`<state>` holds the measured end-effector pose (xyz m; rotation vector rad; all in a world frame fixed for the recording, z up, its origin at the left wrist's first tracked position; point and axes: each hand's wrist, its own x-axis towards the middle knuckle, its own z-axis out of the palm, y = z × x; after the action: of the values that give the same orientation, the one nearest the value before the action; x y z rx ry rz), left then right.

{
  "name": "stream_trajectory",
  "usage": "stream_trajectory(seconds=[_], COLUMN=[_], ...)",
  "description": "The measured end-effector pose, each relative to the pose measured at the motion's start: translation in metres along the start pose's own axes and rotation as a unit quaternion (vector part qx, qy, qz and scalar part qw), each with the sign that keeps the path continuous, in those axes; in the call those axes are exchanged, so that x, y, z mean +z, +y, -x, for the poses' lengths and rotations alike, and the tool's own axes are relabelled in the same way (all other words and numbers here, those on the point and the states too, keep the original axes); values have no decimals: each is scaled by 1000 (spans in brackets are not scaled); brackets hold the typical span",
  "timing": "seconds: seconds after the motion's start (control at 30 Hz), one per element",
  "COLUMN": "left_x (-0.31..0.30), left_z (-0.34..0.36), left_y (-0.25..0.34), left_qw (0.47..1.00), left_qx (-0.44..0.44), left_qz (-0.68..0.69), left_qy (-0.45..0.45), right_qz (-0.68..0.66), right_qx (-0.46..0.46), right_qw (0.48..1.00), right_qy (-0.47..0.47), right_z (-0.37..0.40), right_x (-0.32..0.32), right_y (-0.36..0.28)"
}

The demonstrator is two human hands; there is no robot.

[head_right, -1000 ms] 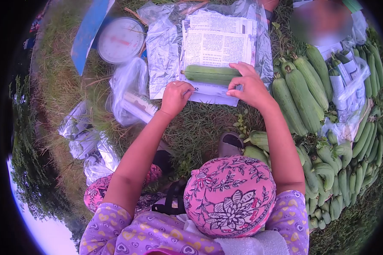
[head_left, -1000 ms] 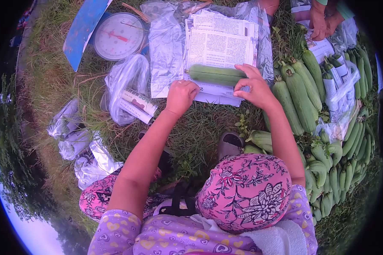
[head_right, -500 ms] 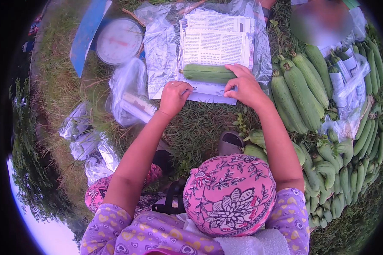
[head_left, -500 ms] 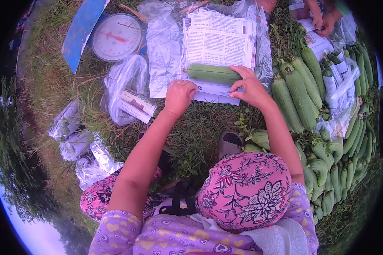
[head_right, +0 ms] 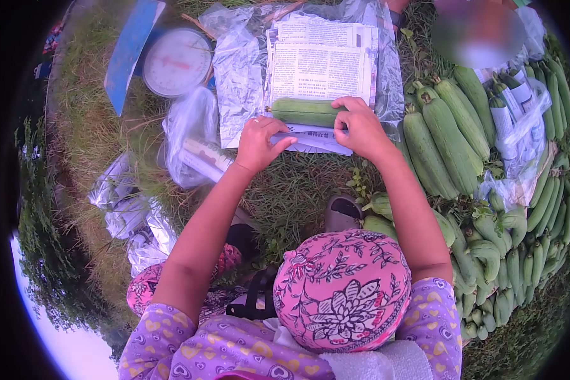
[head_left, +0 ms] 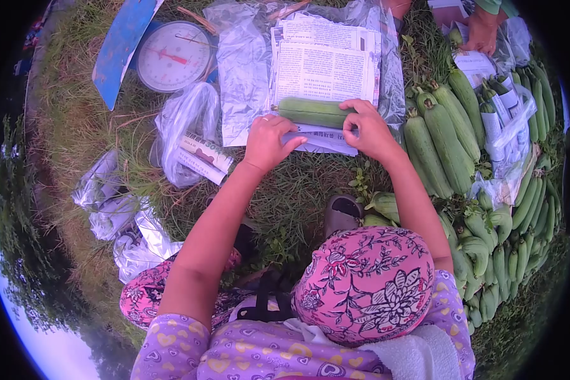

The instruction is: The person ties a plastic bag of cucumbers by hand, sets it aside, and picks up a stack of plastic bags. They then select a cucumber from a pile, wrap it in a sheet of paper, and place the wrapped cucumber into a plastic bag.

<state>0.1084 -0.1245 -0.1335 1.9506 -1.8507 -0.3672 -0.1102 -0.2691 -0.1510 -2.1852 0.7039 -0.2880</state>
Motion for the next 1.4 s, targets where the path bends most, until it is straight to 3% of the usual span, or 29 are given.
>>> stream_trajectory(seconds=[0.23, 0.33, 0.43, 0.53, 0.63, 0.67, 0.73, 0.77, 0.83, 0.93, 1.03, 1.2, 1.3, 1.33, 1.4], left_x=[9, 14, 16, 18, 21, 22, 25, 27, 33, 37, 46, 30, 18, 14, 4], left_z=[-42, -58, -76, -87, -90, -86, -68, -60, -44, -36, -42, -34, -16, -10, -1], left_y=[-11, -20, -32, -37, -35, -33, -26, -22, -15, 7, 7, 10, 7, 7, 11], left_qw=[992, 998, 999, 998, 990, 989, 972, 940, 776, 612, 546, 549, 553, 557, 561], left_qx=[96, 30, -20, -57, 25, -39, -164, -271, -453, -481, -424, -336, -313, -310, -303], left_qz=[-16, 0, 23, 11, -25, -13, 10, 158, 434, 625, 720, 761, 763, 759, 753], left_qy=[86, 47, -14, -30, 135, 145, 165, 136, 71, 60, 63, 87, 121, 135, 162], right_qz=[-25, 61, 52, 119, 153, 166, 178, 184, 174, 119, -28, -273, -357, -324, -95], right_qx=[61, -71, -136, -100, -133, -136, -109, -95, -66, -34, 22, 142, 116, 118, -15], right_qw=[998, 975, 985, 985, 973, 967, 973, 975, 982, 992, 998, 951, 927, 938, 991], right_qy=[-17, 199, 87, 71, 109, 134, 96, 77, 42, 18, 56, 24, -6, -35, 91], right_z=[-18, -28, -29, -35, -49, -55, -66, -72, -83, -94, -90, -73, -61, -60, -65], right_x=[-8, 0, 18, 41, 50, 51, 49, 47, 37, 26, 33, 50, 62, 60, 50], right_y=[3, -20, -36, -31, -4, 0, 8, 11, 8, 2, -13, -41, -58, -62, -68])
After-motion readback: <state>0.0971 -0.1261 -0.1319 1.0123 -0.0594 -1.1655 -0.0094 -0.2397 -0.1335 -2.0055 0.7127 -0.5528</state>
